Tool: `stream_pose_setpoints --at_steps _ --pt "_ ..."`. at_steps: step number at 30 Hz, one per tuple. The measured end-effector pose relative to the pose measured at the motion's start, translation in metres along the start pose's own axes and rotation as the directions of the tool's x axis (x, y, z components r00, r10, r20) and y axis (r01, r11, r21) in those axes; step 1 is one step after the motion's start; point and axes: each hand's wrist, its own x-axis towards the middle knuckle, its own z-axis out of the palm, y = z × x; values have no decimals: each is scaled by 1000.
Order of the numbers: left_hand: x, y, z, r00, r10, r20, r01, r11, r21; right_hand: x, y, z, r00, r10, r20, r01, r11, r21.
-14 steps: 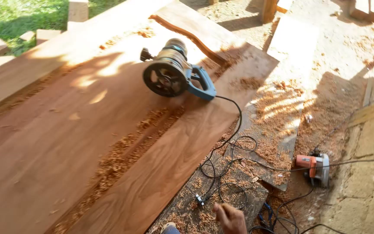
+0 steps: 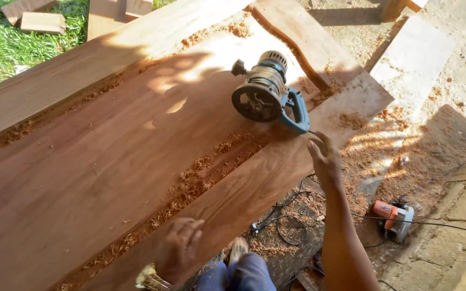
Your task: Use a power router to carve a decorative groove or design into a large wooden plank.
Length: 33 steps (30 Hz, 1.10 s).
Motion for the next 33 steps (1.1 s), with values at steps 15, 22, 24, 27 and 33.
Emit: stream_pose_setpoints --at_steps 15,22,24,27,33 --pt "89 54 18 938 -347 9 347 937 -45 174 12 46 995 -41 91 70 939 -337" --pt "158 81 32 974 -151 -169 142 988 -61 208 24 34 936 272 223 -272 962 -30" --pt "190 78 31 962 -171 -211 140 978 -151 215 19 32 900 341 271 -343 939 -43" --pt "247 73 27 940 -151 -308 87 973 -212 220 18 26 829 421 369 -440 897 -35" --pt "367 69 26 885 -64 -461 10 993 -118 214 -6 25 725 354 591 -556 807 199"
